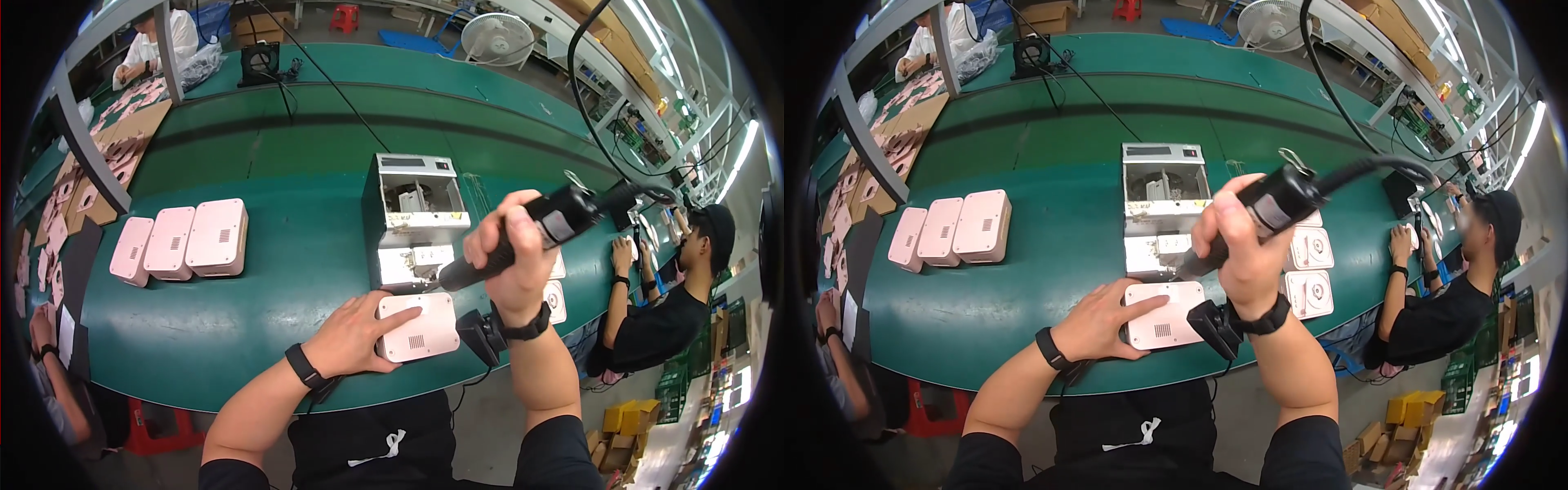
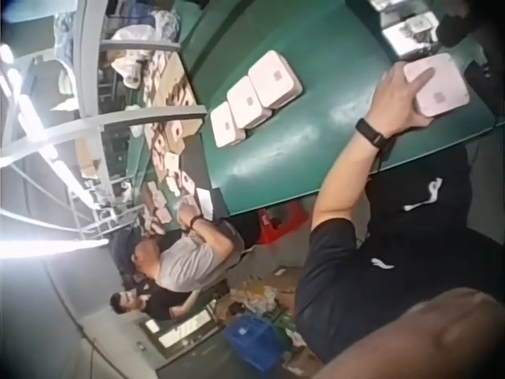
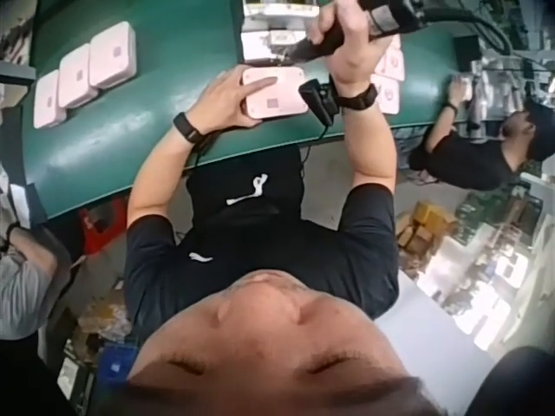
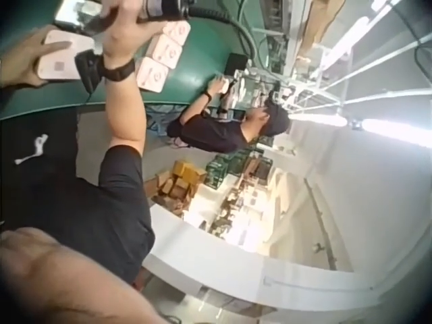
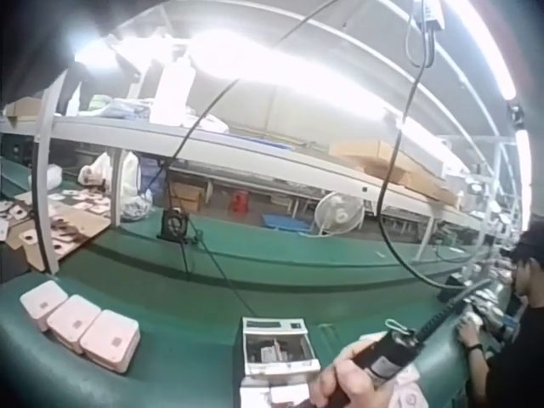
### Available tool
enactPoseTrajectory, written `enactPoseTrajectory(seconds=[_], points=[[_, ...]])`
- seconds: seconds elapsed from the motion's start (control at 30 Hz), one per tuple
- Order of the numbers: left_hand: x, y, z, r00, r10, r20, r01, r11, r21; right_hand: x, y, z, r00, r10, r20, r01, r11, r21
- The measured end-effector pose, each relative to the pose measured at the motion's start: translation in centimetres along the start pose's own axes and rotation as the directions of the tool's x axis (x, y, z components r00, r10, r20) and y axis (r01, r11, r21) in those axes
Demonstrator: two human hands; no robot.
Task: Assemble small pink electronic devices by driving screws into the housing using an electric screwdriver.
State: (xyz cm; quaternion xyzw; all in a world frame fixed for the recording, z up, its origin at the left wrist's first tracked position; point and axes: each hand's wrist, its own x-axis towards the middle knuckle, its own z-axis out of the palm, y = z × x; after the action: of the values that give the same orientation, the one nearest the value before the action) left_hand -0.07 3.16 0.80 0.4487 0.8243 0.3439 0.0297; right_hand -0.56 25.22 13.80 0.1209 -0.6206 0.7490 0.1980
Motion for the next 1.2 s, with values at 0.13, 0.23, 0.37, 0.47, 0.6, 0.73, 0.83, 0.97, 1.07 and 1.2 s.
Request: enactPoseTrajectory(seconds=[0.13, 0.23, 0.37, 0.47, 0.6, 0.73, 0.83, 0.97, 1.07, 1.2], points=[[-0.3, 0.0, 0.0, 1.0, -0.003, -0.013, 0.002, 1.0, -0.017, -3.0, -2.2, -0.8, 0.997, -0.018, -0.076, 0.02, 0.999, 0.025], [-0.5, -0.1, 0.0, 1.0, 0.001, -0.023, -0.001, 0.999, -0.033, -5.4, -3.3, -2.0, 0.998, -0.028, -0.064, 0.026, 0.999, -0.027], [-0.2, -0.1, 0.0, 1.0, -0.006, -0.027, 0.006, 1.0, -0.014, -7.8, -3.7, -3.3, 0.999, -0.028, -0.023, 0.026, 0.996, -0.083], [-0.2, 0.1, -0.1, 1.0, -0.014, -0.013, 0.014, 1.0, 0.003, -8.3, -3.5, -3.7, 0.999, -0.031, -0.013, 0.03, 0.995, -0.096], [0.1, 0.2, 0.0, 1.0, -0.025, 0.002, 0.025, 1.0, -0.001, -8.8, -2.4, -4.1, 0.999, -0.037, -0.024, 0.034, 0.994, -0.101], [0.1, 0.7, -0.2, 1.0, -0.027, 0.01, 0.027, 1.0, -0.002, -9.1, -1.3, -4.5, 0.998, -0.033, -0.057, 0.028, 0.996, -0.082], [0.0, 0.4, -0.1, 0.999, -0.044, 0.021, 0.043, 0.999, 0.014, -9.2, -1.2, -4.9, 0.995, -0.02, -0.102, 0.015, 0.998, -0.058], [0.2, 0.2, 0.0, 0.999, -0.044, 0.021, 0.044, 0.999, 0.02, -9.0, -1.0, -4.9, 0.996, 0.007, -0.094, -0.012, 0.998, -0.059], [0.2, 0.2, -0.1, 0.999, -0.04, 0.019, 0.039, 0.999, 0.018, -8.7, -1.0, -4.7, 0.999, 0.006, -0.047, -0.01, 0.997, -0.074], [-0.1, 0.3, -0.3, 0.999, -0.034, 0.009, 0.034, 0.999, 0.009, -8.8, -1.0, -4.7, 1.0, -0.004, 0.005, 0.004, 0.998, -0.059]])
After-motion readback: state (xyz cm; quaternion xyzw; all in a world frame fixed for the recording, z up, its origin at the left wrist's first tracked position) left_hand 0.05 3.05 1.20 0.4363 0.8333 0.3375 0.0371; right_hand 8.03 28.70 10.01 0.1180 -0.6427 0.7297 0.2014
